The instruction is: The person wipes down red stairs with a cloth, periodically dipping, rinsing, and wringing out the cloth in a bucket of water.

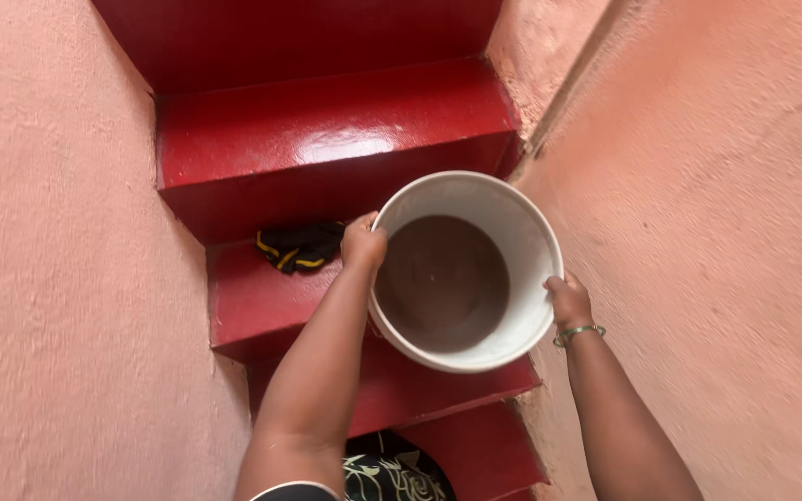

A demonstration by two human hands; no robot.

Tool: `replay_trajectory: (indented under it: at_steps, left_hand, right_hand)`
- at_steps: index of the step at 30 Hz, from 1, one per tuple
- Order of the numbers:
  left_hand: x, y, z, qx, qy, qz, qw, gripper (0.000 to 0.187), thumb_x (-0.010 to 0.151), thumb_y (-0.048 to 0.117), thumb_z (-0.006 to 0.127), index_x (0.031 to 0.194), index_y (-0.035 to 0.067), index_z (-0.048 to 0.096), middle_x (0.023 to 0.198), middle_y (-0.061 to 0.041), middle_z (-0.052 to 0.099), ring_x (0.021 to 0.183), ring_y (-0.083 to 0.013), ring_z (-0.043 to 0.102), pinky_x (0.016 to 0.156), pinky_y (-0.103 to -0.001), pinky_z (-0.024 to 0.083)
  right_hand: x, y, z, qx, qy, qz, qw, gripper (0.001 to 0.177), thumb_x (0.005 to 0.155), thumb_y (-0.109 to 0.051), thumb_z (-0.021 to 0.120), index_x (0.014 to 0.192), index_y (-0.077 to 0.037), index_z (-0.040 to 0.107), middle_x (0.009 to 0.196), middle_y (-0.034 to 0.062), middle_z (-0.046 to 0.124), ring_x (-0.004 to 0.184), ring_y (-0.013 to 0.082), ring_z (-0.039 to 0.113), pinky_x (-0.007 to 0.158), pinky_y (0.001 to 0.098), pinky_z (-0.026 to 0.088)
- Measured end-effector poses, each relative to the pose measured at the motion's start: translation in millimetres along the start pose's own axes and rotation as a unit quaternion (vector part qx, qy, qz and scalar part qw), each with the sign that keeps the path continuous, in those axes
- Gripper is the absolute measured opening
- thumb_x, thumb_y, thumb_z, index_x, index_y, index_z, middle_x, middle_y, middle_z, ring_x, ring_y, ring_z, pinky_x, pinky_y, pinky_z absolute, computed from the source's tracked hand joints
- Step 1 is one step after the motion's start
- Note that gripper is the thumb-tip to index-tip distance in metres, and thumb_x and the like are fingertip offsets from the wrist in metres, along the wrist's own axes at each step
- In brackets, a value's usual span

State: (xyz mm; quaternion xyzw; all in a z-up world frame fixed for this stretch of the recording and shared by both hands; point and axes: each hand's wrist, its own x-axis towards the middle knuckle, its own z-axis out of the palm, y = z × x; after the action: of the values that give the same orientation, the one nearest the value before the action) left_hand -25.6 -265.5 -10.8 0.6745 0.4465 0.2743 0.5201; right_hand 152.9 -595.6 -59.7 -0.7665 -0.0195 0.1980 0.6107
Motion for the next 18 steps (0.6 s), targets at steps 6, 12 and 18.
replay_trajectory:
  at_steps: [6, 12, 18]
  left_hand:
    - [-80.5, -31.8, -6.6, -0.033, -0.162, -0.122, 0.979, 0.05, 0.079, 0.003, 0.057, 0.127, 0.007, 0.07, 0.095, -0.015, 0.072, 0.083, -0.0247, 0.066, 0.074, -0.039, 0.052]
    - [-158.5, -67.9, 10.6, -0.012, -0.273, -0.17, 0.947, 0.044, 0.08, 0.001, 0.056, 0.12, 0.004, 0.075, 0.094, -0.013, 0.074, 0.083, -0.0228, 0.069, 0.073, -0.038, 0.056]
    - [-212.5, -119.7, 56.4, 0.191, -0.332, -0.25, 0.889, 0.053, 0.086, 0.002, 0.057, 0.138, 0.013, 0.056, 0.124, -0.015, 0.07, 0.112, -0.0292, 0.069, 0.094, -0.043, 0.056]
  right_hand:
    - [-59.2, 50.3, -66.0, -0.07, 0.003, 0.047, 0.996, 0.036, 0.089, -0.013, 0.058, 0.121, 0.002, 0.067, 0.089, 0.0097, 0.065, 0.075, 0.0182, 0.059, 0.069, 0.0357, 0.052]
    - [-101.5, 113.6, -144.9, -0.087, -0.011, 0.099, 0.991, 0.037, 0.09, -0.015, 0.057, 0.123, 0.0, 0.066, 0.09, 0.0093, 0.064, 0.076, 0.0179, 0.059, 0.07, 0.0345, 0.051]
    - [-158.6, 219.9, -195.5, -0.196, -0.038, 0.196, 0.96, 0.048, 0.085, -0.013, 0.054, 0.132, -0.006, 0.06, 0.09, 0.0117, 0.069, 0.072, 0.0199, 0.061, 0.064, 0.0391, 0.052]
